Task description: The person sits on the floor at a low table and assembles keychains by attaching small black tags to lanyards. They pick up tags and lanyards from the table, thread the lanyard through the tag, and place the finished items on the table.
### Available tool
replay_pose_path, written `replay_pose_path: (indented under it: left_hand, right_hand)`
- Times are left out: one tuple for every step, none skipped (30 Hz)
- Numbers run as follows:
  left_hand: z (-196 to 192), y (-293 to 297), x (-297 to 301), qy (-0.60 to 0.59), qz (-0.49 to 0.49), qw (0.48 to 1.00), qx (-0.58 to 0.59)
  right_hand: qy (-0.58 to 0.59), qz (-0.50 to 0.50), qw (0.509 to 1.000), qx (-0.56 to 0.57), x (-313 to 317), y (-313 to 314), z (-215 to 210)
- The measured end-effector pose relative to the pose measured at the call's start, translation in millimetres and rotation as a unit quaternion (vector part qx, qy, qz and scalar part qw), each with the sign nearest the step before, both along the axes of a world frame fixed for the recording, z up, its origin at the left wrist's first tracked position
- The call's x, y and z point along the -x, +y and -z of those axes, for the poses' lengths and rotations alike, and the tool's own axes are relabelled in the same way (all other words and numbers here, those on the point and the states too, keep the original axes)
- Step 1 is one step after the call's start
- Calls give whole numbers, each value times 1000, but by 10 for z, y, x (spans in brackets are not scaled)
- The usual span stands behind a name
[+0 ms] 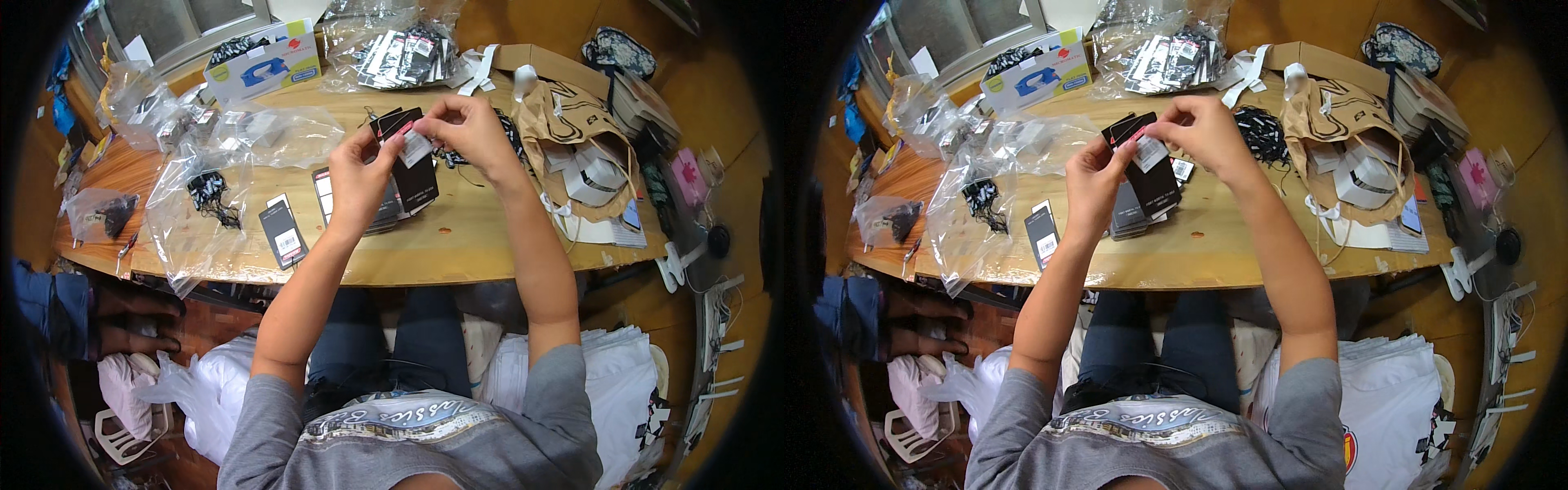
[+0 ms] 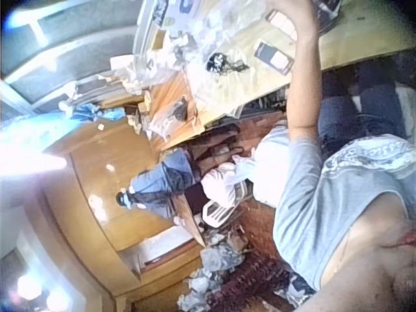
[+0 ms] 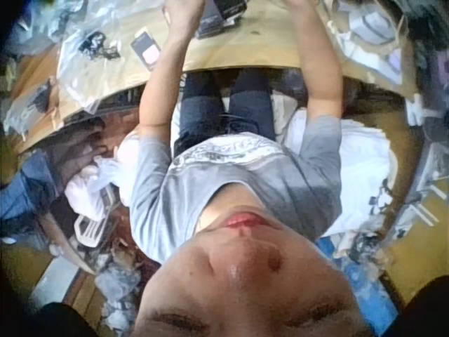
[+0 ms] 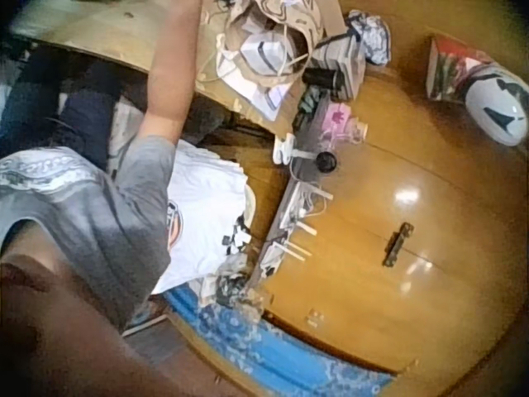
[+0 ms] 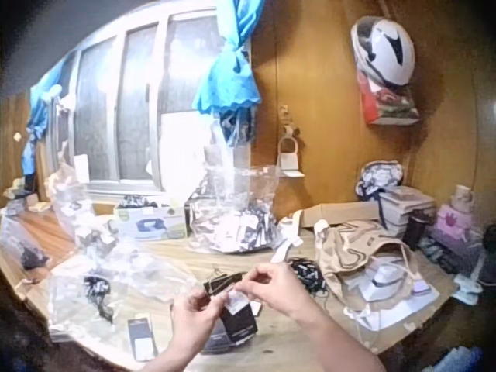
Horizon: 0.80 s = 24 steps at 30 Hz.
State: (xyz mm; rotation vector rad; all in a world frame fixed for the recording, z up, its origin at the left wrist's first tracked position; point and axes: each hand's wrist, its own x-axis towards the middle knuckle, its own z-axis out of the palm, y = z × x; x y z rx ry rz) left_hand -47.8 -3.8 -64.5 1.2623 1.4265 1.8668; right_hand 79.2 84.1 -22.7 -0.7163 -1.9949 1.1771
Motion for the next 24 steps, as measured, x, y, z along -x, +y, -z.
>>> replay_pose_path:
  left_hand:
    - [6, -7, 1, -9, 0, 1000, 6]
    - [14, -31, 30, -16, 0, 1000, 12]
    - [17, -47, 34, -21, 2, 1000, 19]
    - [-23, -78, 20, -65, 12, 998, -2]
    - [-23, -118, 59, -54, 14, 998, 23]
    - [-21, -171, 124, -43, 15, 998, 47]
    - [-13, -219, 157, -33, 16, 997, 71]
    - [-4, -247, 152, -58, 42, 996, 48]
    - [-6, -264, 151, -55, 47, 996, 51]
    - [3, -290, 149, -53, 52, 996, 56]
    - [11, -318, 144, -50, 57, 995, 61]
    - [-12, -360, 108, -54, 61, 995, 59]
    - [-8, -390, 94, -61, 67, 994, 57]
    - [-1, -416, 83, -67, 73, 994, 55]
    - [5, -445, 71, -74, 80, 993, 53]
    - [3, -488, 61, -76, 83, 992, 62]
    - [10, -535, 64, -90, 86, 990, 67]
    - [15, -575, 68, -104, 89, 988, 72]
    - [40, -605, 62, -121, 96, 985, 79]
    - [73, -617, 67, -126, 96, 984, 85]
    - [96, -632, 73, -120, 100, 983, 93]
    - [108, -634, 73, -113, 105, 983, 100]
    - [117, -641, 65, -105, 110, 983, 106]
    - [121, -656, 47, -96, 113, 983, 106]
  right_hand:
    - [-9, 31, 999, 13, -57, 61, 30]
    - [-60, 74, 995, -41, -128, 224, 173]
    - [-109, 120, 982, -92, -226, 457, 406]
    - [-157, 160, 964, -140, -287, 615, 591]
    - [-228, 176, 948, -132, -323, 621, 670]
    - [-276, 181, 936, -121, -311, 616, 758]
    - [-323, 185, 922, -110, -284, 601, 826]
    - [-344, 199, 909, -129, -258, 594, 876]
    - [-364, 214, 895, -147, -233, 587, 914]
    - [-384, 228, 880, -163, -214, 571, 947]
    - [-374, 230, 885, -157, -204, 564, 958]
    - [-364, 233, 889, -151, -198, 561, 967]
    - [-354, 237, 893, -146, -205, 561, 962]
    - [-338, 215, 911, -102, -246, 560, 952]
    - [-320, 192, 926, -58, -327, 562, 934]
    - [-301, 171, 938, -14, -429, 559, 906]
    - [-295, 124, 947, -1, -529, 529, 892]
    - [-289, 78, 954, 13, -651, 476, 874]
    - [-284, 34, 958, 29, -778, 405, 871]
    - [-314, 38, 948, 15, -873, 346, 875]
    - [-344, 41, 938, 1, -955, 290, 880]
    - [-373, 46, 926, -14, -1022, 237, 871]
    - [-345, 95, 933, -26, -1062, 177, 851]
    - [-316, 143, 937, -39, -1088, 117, 825]
